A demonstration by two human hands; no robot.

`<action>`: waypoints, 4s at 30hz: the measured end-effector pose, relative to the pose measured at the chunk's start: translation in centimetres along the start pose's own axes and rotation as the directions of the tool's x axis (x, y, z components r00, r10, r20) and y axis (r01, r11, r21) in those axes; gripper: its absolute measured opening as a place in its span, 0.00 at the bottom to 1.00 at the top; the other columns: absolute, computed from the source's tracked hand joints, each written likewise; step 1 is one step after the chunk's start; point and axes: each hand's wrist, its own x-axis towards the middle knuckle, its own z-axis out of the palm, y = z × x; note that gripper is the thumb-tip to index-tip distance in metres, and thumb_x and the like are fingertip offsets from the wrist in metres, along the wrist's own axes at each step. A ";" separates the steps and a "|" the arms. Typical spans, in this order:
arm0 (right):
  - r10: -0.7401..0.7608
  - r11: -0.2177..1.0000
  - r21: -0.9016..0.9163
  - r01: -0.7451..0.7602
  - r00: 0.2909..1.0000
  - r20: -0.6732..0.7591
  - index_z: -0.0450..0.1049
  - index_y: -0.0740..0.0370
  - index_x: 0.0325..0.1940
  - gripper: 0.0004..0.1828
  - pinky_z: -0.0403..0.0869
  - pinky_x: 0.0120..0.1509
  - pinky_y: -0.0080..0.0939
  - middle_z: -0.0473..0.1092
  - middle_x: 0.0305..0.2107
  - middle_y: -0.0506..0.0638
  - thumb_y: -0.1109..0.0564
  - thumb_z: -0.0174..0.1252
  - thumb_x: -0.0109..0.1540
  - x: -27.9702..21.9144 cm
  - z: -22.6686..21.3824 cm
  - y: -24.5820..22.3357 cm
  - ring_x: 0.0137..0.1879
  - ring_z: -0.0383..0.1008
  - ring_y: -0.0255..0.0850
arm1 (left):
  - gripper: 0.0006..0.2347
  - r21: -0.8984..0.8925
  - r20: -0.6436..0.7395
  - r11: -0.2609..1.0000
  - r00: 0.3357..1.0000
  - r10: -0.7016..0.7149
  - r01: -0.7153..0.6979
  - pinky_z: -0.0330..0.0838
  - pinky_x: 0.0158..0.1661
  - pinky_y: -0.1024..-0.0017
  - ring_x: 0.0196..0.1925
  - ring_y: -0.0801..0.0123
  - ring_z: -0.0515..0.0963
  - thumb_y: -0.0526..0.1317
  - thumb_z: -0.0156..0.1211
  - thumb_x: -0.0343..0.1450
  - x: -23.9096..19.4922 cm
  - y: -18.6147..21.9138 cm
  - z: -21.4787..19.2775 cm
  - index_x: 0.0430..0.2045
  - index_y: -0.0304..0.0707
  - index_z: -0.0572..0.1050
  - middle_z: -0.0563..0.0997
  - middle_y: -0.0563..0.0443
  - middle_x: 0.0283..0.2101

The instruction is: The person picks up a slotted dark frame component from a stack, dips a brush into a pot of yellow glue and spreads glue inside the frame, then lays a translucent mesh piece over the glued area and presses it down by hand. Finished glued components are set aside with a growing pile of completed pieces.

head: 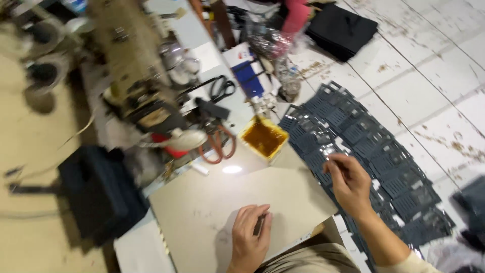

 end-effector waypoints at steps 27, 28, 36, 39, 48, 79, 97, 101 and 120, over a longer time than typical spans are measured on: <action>-0.012 0.970 0.070 -0.232 0.241 0.970 0.60 0.61 0.70 0.27 0.62 0.74 0.44 0.67 0.59 0.54 0.44 0.35 0.72 -8.5 20.1 -13.2 0.70 0.64 0.42 | 0.06 0.370 -0.412 0.913 0.851 0.327 -0.171 0.74 0.31 0.66 0.31 0.60 0.76 0.29 0.61 0.73 -5.5 -3.2 -12.0 0.29 0.32 0.70 0.72 0.47 0.27; -0.014 0.971 0.071 -0.230 0.239 0.971 0.60 0.61 0.70 0.27 0.62 0.74 0.44 0.67 0.59 0.54 0.44 0.35 0.72 -7.9 20.3 -13.3 0.70 0.64 0.42 | 0.06 0.372 -0.414 0.913 0.849 0.327 -0.170 0.74 0.31 0.66 0.31 0.60 0.76 0.29 0.61 0.73 -5.5 -4.5 -12.1 0.29 0.32 0.70 0.72 0.47 0.27; -0.267 0.800 -0.196 0.568 0.628 0.731 0.70 0.63 0.53 0.21 0.77 0.45 0.48 0.72 0.42 0.57 0.50 0.63 0.61 0.5 24.4 -12.8 0.44 0.76 0.48 | 0.09 0.521 -0.437 0.835 0.896 0.083 0.176 0.84 0.43 0.68 0.47 0.59 0.86 0.33 0.48 0.79 -1.3 -11.1 -22.6 0.49 0.37 0.76 0.84 0.42 0.47; -0.432 0.578 -0.274 0.769 0.572 0.697 0.70 0.64 0.51 0.22 0.73 0.48 0.54 0.71 0.40 0.61 0.53 0.66 0.57 2.3 25.7 -10.1 0.47 0.73 0.58 | 0.13 0.578 -0.308 0.744 0.934 -0.183 0.336 0.80 0.50 0.64 0.54 0.56 0.83 0.39 0.51 0.79 1.8 -10.2 -27.1 0.55 0.34 0.73 0.82 0.40 0.53; -0.345 0.607 -0.282 0.743 0.566 0.749 0.68 0.61 0.48 0.14 0.72 0.46 0.56 0.67 0.33 0.60 0.59 0.62 0.60 3.4 25.5 -7.2 0.42 0.73 0.58 | 0.25 0.696 -0.104 0.664 0.953 -0.284 0.274 0.67 0.62 0.61 0.67 0.55 0.71 0.50 0.66 0.67 3.3 -13.5 -31.2 0.57 0.35 0.74 0.72 0.43 0.65; -0.326 0.903 -0.062 0.425 0.773 0.544 0.75 0.63 0.50 0.05 0.73 0.54 0.32 0.76 0.50 0.49 0.62 0.57 0.70 10.7 7.6 -14.9 0.51 0.74 0.31 | 0.06 0.591 -0.435 0.807 0.836 0.335 -0.016 0.76 0.37 0.66 0.38 0.57 0.84 0.29 0.60 0.77 -1.5 5.2 -24.0 0.46 0.28 0.77 0.83 0.39 0.39; -0.176 0.673 -0.492 0.553 0.765 0.620 0.81 0.59 0.48 0.15 0.73 0.51 0.48 0.76 0.35 0.54 0.49 0.63 0.62 12.3 10.9 -11.5 0.47 0.71 0.50 | 0.21 -0.188 -0.351 0.829 0.752 -0.557 0.526 0.77 0.31 0.74 0.32 0.69 0.83 0.33 0.57 0.72 -8.3 -5.9 -10.6 0.62 0.29 0.64 0.84 0.38 0.34; -0.234 0.595 -0.460 0.658 0.690 0.685 0.80 0.60 0.47 0.15 0.73 0.54 0.48 0.78 0.35 0.53 0.49 0.63 0.63 12.9 10.3 -11.4 0.50 0.73 0.49 | 0.27 -0.150 -0.399 0.907 0.815 -0.420 0.394 0.82 0.38 0.74 0.40 0.69 0.86 0.31 0.59 0.70 -8.2 -5.5 -10.2 0.65 0.28 0.57 0.84 0.38 0.42; -0.019 0.740 -0.447 0.503 0.679 0.734 0.79 0.63 0.42 0.11 0.75 0.41 0.44 0.77 0.32 0.53 0.53 0.60 0.64 14.3 7.5 -16.3 0.37 0.77 0.44 | 0.31 0.342 -0.368 0.847 0.887 -0.279 0.408 0.68 0.54 0.54 0.54 0.47 0.74 0.42 0.71 0.62 -8.5 -6.1 -9.5 0.58 0.31 0.65 0.76 0.34 0.49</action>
